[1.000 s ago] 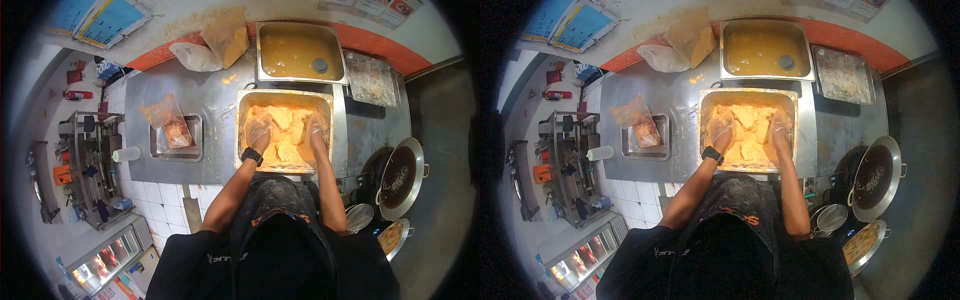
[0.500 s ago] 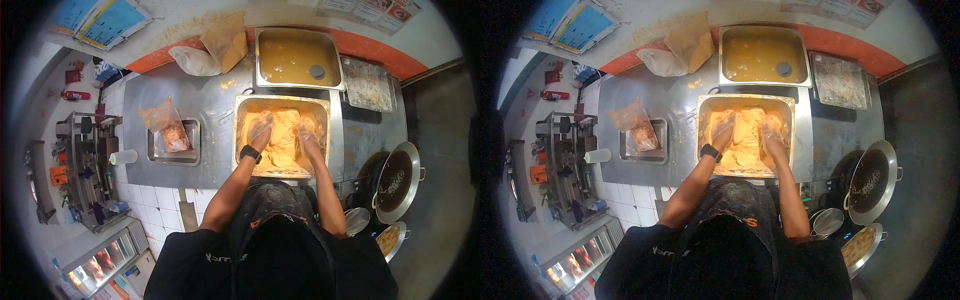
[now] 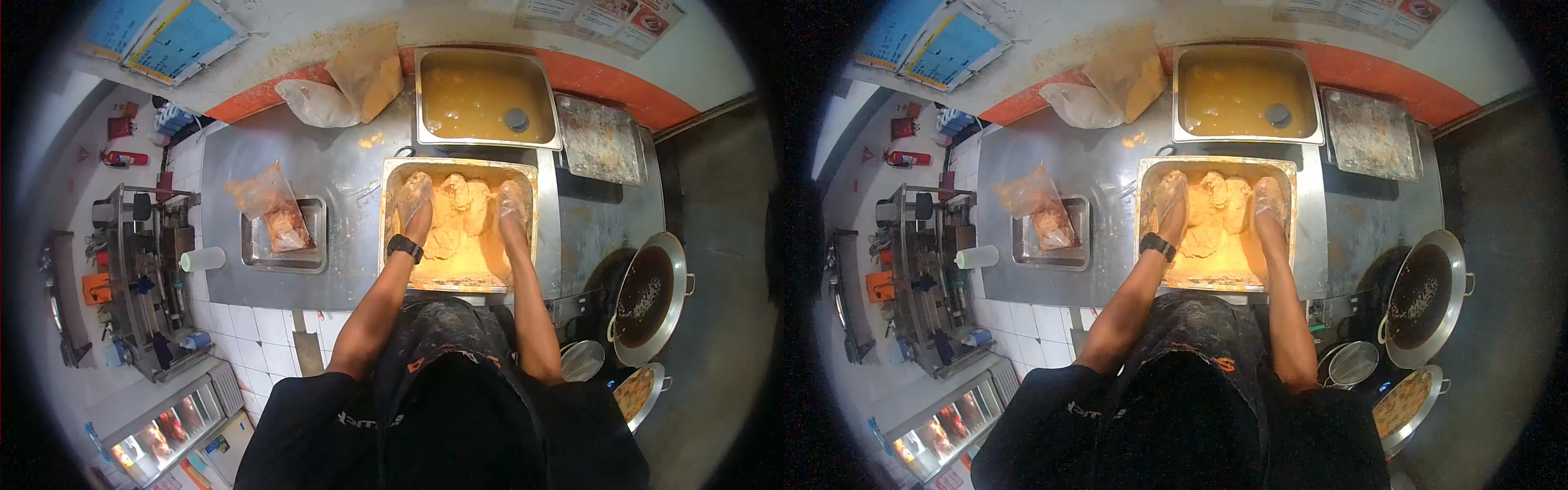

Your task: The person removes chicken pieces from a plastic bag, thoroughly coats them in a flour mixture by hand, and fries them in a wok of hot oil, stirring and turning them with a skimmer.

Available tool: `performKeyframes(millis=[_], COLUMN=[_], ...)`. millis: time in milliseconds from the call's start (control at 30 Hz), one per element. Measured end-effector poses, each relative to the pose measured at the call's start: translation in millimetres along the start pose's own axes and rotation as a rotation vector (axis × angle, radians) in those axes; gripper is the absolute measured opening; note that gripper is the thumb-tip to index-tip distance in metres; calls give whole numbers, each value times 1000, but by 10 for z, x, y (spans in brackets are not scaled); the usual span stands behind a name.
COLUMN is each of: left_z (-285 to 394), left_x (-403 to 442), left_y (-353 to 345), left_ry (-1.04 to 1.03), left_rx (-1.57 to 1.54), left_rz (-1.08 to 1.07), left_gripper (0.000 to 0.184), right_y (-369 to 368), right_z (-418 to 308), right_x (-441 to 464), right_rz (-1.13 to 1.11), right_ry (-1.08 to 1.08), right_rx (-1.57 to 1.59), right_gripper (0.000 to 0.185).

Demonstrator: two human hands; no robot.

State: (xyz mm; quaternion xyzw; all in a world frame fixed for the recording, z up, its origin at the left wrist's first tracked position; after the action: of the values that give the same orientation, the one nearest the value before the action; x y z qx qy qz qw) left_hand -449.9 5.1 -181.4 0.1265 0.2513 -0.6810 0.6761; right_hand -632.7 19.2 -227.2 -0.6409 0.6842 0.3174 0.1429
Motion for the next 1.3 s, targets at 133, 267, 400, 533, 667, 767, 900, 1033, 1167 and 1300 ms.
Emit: performKeyframes(millis=[133,267,400,533,667,767,900,1033,1167,1300], left_z=[-175,-484,-131,-80,113,235,188,32,124,-62], left_x=[87,170,-61,-18,-288,-624,-780,-755,-1051,-1123], left_y=[-80,-13,198,424,156,-114,-373,-343,-453,-492], left_ry=[-38,-42,-144,-273,-16,286,194,121,194,235], left_rx=[184,296,572,407,-446,-635,-554,-516,-802,-510], left_rz=[-64,-52,43,62,-154,-414,-391,-323,-451,-481], left_gripper=[70,64,57,50,56,51,53,55,63,65], right_y=[-37,-53,187,279,473,471,330,131,-152,-413], right_z=[-75,-23,128,-550,-820,-969,-909,-727,-379,-354], right_x=[237,66,17,-603,-808,-905,-1055,-1038,-837,-914], right_rz=[133,-104,-178,-241,-17,-98,-20,-330,-394,-464], right_ry=[188,77,79,157,361,394,409,396,581,684], right_rx=[-143,-96,-223,-579,-456,-327,-414,-257,-374,-433], right_gripper=[75,83,78,58,50,52,68,64,53,50])
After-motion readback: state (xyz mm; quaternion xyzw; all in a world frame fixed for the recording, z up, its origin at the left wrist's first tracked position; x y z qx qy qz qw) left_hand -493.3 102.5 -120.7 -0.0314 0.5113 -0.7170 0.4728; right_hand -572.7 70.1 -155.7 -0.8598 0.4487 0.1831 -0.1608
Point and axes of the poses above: each hand's wrist, its own x-axis towards the middle knuckle, its own y-axis out of the back of the hand, z = x × y, the point moved 6 cm from there along x, towards the middle knuckle, and after that the axes turned 3 degrees about x, right-handed, at the moved point
